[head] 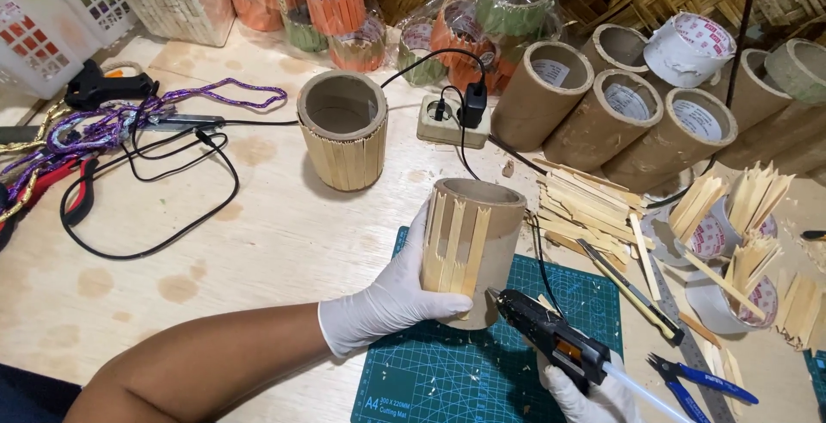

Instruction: Gluing thin wooden sticks onto a cardboard tube using a hot glue gun to create a decorative element for a terrarium.

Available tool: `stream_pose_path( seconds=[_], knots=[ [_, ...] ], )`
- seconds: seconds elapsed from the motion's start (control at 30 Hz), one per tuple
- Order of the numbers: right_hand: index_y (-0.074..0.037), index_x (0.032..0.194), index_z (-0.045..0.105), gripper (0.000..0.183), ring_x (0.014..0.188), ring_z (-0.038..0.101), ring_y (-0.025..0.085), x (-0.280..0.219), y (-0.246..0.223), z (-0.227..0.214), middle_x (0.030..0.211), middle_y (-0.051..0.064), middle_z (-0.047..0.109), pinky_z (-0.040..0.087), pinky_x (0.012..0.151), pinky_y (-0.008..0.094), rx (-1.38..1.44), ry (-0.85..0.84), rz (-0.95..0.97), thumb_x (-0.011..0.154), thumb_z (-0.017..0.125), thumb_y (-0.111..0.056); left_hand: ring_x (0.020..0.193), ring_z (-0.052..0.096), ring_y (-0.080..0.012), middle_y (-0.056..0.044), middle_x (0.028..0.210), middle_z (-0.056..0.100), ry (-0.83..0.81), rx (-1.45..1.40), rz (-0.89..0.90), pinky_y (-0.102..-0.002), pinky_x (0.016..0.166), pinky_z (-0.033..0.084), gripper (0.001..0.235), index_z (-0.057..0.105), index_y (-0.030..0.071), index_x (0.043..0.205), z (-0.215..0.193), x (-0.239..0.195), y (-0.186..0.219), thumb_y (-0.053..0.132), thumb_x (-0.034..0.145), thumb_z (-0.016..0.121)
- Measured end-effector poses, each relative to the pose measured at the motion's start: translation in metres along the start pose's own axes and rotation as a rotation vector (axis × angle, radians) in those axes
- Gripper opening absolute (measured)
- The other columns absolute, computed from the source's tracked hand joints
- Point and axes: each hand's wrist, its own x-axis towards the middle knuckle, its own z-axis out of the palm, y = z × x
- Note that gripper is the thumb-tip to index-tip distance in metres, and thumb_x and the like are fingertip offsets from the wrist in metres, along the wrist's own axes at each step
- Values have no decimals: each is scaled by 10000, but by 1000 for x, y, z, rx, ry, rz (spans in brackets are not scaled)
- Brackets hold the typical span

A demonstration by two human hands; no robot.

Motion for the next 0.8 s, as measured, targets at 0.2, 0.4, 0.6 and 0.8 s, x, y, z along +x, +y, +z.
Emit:
stream_pose_path(
  seconds=[0.2,0.4,0.6,0.8],
  knots=[
    [8,1292,676,624,1183,723,409,18,15,-23,1161,262,804,500,1120,537,-559,159,-293,692,786,-127,1373,472,-280,-114,1516,416,-5,-20,-26,-477,1092,490,1283,-6,221,1609,0,1,0,300,614,800],
    [-32,1391,609,622,1328,600,400,3,4,-10,1306,254,720,408,1178,573,-490,212,-94,778,707,-75,1375,464,-280,-115,1514,412,-12,-10,-33,-472,1097,478,1292,-39,222,1613,0,-1,5,282,617,783],
    [-14,1292,688,620,1180,703,427,16,16,-20,1187,255,777,486,1121,590,-613,234,-282,699,804,-153,1440,387,-311,-160,1556,359,-18,-42,44,-506,1179,358,1347,-30,161,1621,-3,-1,-5,274,617,860],
    [-21,1206,773,561,972,786,360,20,18,-31,1002,217,849,609,995,507,-759,142,-384,698,804,-256,1408,428,-285,-124,1555,365,-47,-34,13,-486,1123,443,1313,-54,207,1608,-1,0,2,378,630,805]
  ],
)
